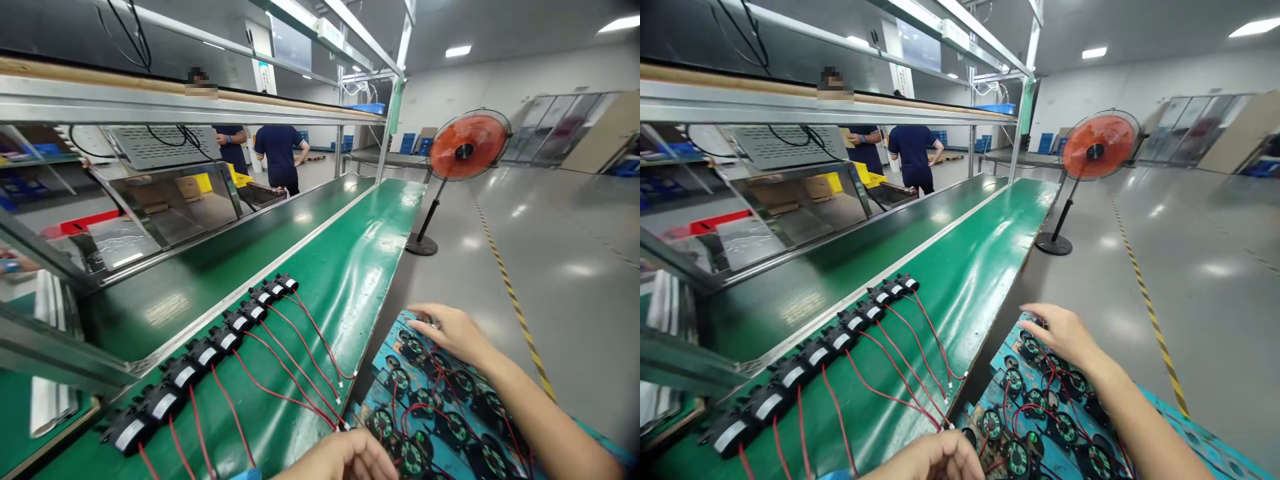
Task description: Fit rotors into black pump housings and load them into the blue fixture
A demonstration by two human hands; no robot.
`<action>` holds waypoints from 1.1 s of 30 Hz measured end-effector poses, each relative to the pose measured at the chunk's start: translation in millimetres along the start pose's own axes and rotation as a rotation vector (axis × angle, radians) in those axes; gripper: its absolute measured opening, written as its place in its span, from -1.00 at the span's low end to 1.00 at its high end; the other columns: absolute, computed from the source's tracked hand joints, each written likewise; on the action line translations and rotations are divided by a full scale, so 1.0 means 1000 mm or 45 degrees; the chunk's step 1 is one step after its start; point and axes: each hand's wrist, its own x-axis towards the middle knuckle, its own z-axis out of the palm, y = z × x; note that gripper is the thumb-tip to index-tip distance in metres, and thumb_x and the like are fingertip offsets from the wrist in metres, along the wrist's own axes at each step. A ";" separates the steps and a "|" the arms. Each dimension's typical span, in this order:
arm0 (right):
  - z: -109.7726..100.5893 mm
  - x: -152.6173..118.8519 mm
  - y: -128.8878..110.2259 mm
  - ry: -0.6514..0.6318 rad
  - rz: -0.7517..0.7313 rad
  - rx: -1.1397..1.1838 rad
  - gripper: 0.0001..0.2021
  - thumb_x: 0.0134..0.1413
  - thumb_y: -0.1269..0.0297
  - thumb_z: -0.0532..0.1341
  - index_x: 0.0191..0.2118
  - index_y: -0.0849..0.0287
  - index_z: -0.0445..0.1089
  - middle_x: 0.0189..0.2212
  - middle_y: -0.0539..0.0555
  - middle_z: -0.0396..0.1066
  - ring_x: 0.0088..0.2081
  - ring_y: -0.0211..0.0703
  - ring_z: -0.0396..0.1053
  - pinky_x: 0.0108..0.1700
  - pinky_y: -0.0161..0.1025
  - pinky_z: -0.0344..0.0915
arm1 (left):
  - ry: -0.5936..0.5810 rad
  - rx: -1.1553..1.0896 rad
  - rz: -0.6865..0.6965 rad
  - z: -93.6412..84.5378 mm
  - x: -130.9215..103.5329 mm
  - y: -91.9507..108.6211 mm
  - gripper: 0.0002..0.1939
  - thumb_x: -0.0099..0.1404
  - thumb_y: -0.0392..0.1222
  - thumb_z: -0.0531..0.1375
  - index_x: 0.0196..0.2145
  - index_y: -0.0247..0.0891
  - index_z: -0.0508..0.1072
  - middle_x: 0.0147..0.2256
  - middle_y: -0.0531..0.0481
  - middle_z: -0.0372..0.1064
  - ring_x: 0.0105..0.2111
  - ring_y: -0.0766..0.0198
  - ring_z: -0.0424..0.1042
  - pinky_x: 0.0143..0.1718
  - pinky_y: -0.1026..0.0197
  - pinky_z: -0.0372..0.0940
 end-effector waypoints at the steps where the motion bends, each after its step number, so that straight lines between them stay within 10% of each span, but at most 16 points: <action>1: 0.009 0.025 -0.027 0.056 -0.257 0.006 -0.48 0.24 -0.16 0.14 0.19 -0.01 0.37 0.05 0.19 0.46 0.06 0.07 0.40 0.09 -0.03 0.28 | -0.001 0.019 0.042 -0.004 -0.005 0.004 -0.32 0.06 0.36 0.33 -0.05 -0.21 0.54 -0.27 -0.03 0.48 -0.37 0.36 0.34 -0.31 0.35 0.18; 4: 0.053 0.108 -0.105 0.169 -0.825 -0.074 -0.22 0.05 -0.35 0.20 0.26 0.06 0.31 0.18 0.22 0.35 0.22 0.14 0.25 0.24 0.05 0.14 | 0.083 0.239 0.175 -0.016 -0.019 0.015 -0.40 0.19 0.30 0.29 -0.07 -0.27 0.52 -0.27 -0.08 0.52 -0.36 0.33 0.42 -0.31 0.32 0.23; 7: 0.102 0.181 -0.163 0.206 -1.054 -0.136 -0.14 -0.01 -0.41 0.19 0.30 0.05 0.26 0.26 0.24 0.25 0.28 0.13 0.16 0.27 0.03 0.08 | 0.540 0.793 0.341 -0.048 -0.035 0.026 -0.59 0.31 0.16 0.23 -0.05 -0.18 0.52 -0.14 -0.13 0.53 -0.15 0.12 0.48 -0.08 0.14 0.31; 11: 0.147 0.236 -0.211 0.172 -1.195 -0.189 -0.13 -0.02 -0.42 0.18 0.32 -0.02 0.21 0.35 0.27 0.07 0.33 0.18 0.03 0.29 0.09 -0.01 | 1.330 1.432 0.325 -0.129 -0.059 0.041 -0.58 0.38 0.07 0.13 0.12 -0.11 0.39 0.09 -0.16 0.41 0.10 -0.06 0.35 0.13 -0.14 0.20; 14: 0.167 0.249 -0.230 0.063 -1.182 -0.203 -0.27 0.09 -0.36 0.14 0.30 -0.13 0.23 0.32 0.20 0.10 0.28 0.13 0.09 0.23 0.06 0.05 | 1.576 1.717 0.105 -0.187 -0.068 0.053 -0.50 0.38 0.08 0.13 0.20 -0.17 0.32 0.14 -0.20 0.37 0.13 -0.09 0.33 0.11 -0.19 0.21; 19: 0.180 0.234 -0.235 0.010 -0.921 -0.153 -0.35 0.13 -0.37 0.08 0.25 -0.20 0.27 -0.01 0.11 0.37 -0.02 0.01 0.28 0.02 -0.07 0.21 | 1.586 2.047 -0.117 -0.223 -0.053 0.064 -0.50 0.36 0.00 0.18 0.16 -0.30 0.40 0.16 -0.32 0.37 0.23 -0.34 0.19 0.17 -0.45 0.03; 26: 0.162 0.159 -0.204 0.086 -0.470 -0.085 -0.29 0.18 -0.27 0.13 0.33 -0.02 0.16 0.03 0.27 0.29 0.08 0.17 0.20 0.07 0.11 0.17 | 1.266 2.079 0.031 -0.195 -0.015 0.059 -0.60 0.35 -0.07 0.21 0.12 -0.16 0.46 0.17 -0.16 0.41 0.32 -0.26 0.09 0.27 -0.41 -0.12; 30: 0.132 0.148 -0.162 -0.233 -0.615 0.151 0.12 -0.19 -0.08 0.50 0.43 0.02 -0.08 0.27 0.28 0.08 0.26 0.16 0.08 0.21 0.02 0.16 | 1.180 2.046 0.056 -0.187 -0.011 0.059 -0.57 0.37 -0.13 0.20 0.17 -0.21 0.41 0.14 -0.17 0.44 0.30 -0.26 0.14 0.24 -0.38 -0.05; 33: 0.116 0.153 -0.136 -0.347 -0.636 0.331 0.05 -0.18 0.10 0.53 0.40 -0.01 0.00 0.17 0.21 0.23 0.18 0.05 0.24 0.20 -0.05 0.21 | 1.157 2.028 0.054 -0.187 -0.012 0.061 -0.57 0.38 -0.16 0.18 0.18 -0.21 0.40 0.14 -0.16 0.45 0.29 -0.24 0.16 0.24 -0.37 -0.04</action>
